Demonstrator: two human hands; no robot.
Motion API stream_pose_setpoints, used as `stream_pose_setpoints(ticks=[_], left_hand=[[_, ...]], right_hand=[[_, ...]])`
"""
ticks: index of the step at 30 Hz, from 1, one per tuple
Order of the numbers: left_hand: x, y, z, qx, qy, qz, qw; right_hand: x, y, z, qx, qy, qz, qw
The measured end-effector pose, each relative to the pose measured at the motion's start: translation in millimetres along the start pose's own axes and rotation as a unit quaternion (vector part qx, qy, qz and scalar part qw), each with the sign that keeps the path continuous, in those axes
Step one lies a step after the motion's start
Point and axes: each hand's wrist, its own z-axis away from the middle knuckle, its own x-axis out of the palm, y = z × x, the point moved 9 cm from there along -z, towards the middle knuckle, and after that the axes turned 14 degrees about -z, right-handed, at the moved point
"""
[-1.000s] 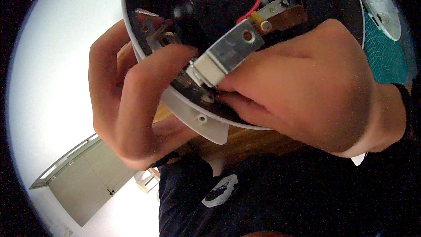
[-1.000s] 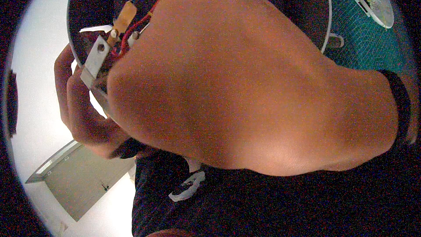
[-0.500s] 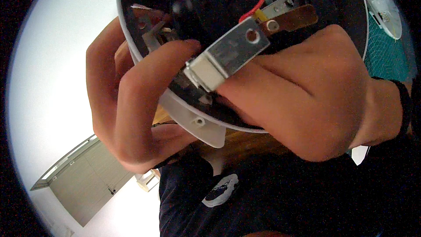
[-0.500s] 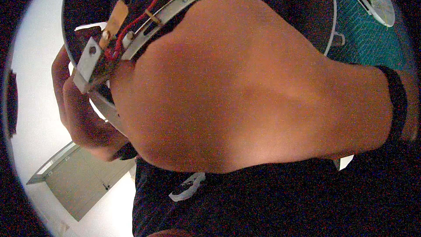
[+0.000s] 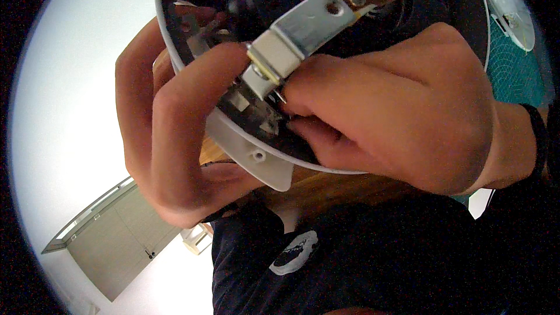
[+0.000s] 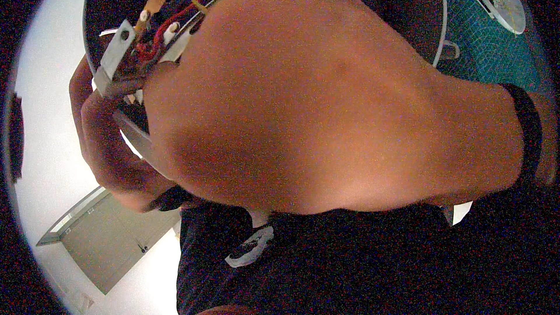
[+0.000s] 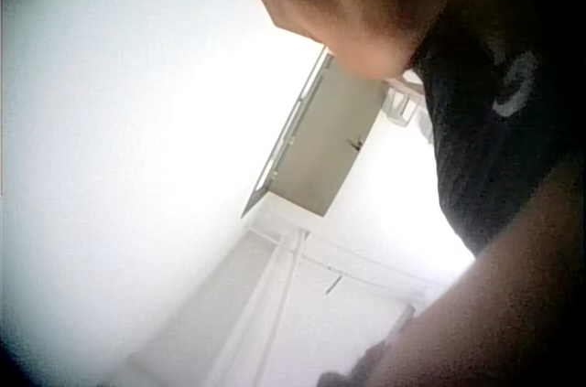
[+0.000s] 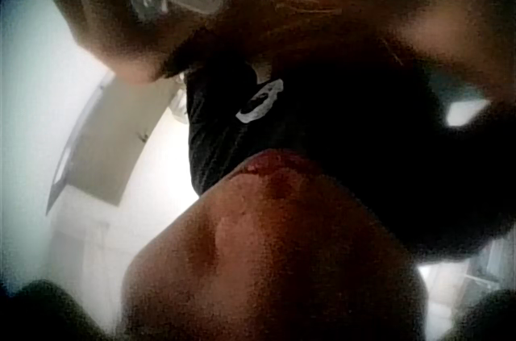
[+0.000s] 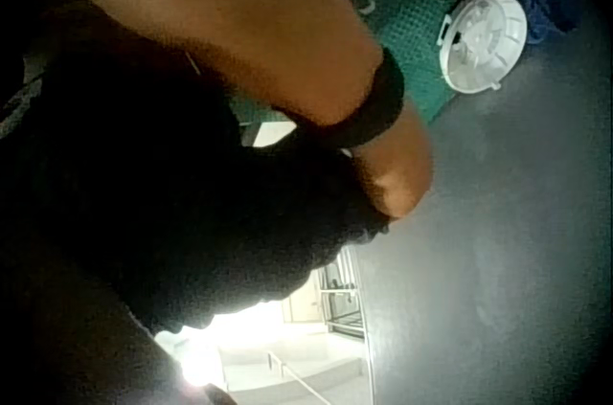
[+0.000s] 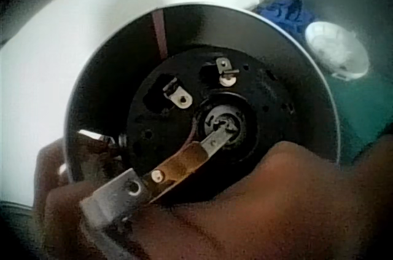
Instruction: The person repairs a white electronic device by manipulating its internal components. They use a screwdriver to adjust a metal bracket and secure wires inside the device's casing, then reassemble the plastic housing.
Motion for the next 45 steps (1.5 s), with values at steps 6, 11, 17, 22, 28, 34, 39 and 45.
stream_pose_setpoints(ticks=[6, 11, 17, 22, 28, 34, 39, 45], left_hand=[[8, 2, 5, 0.021, -0.031, -0.038, 0.999], [28, 10, 12, 0.08, 0.001, -0.006, 0.997], [45, 35, -8, 0.074, 0.018, -0.058, 0.995], [39, 39, -28, 0.091, 0.015, -0.05, 0.995], [29, 36, -28, 0.113, 0.04, -0.054, 0.991], [18, 20, -27, 0.042, 0.018, -0.033, 0.998], [-3, -8, -17, 0.078, 0.0, 0.051, 0.996], [-23, -40, 4, 0.04, -0.032, 0.072, 0.996]], right_hand=[[6, 5, 4, -0.005, 0.008, 0.001, 1.0], [7, 24, 19, -0.009, 0.011, -0.002, 1.0], [-9, 36, 33, -0.015, 0.009, -0.009, 1.0], [-21, 38, 31, -0.012, 0.005, -0.012, 1.0], [-25, 33, 25, -0.009, 0.002, -0.009, 1.0], [-21, 23, 13, -0.007, -0.003, 0.005, 1.0], [-3, 4, -4, -0.013, -0.003, 0.03, 0.999], [23, -24, -25, -0.015, -0.009, 0.052, 0.999]])
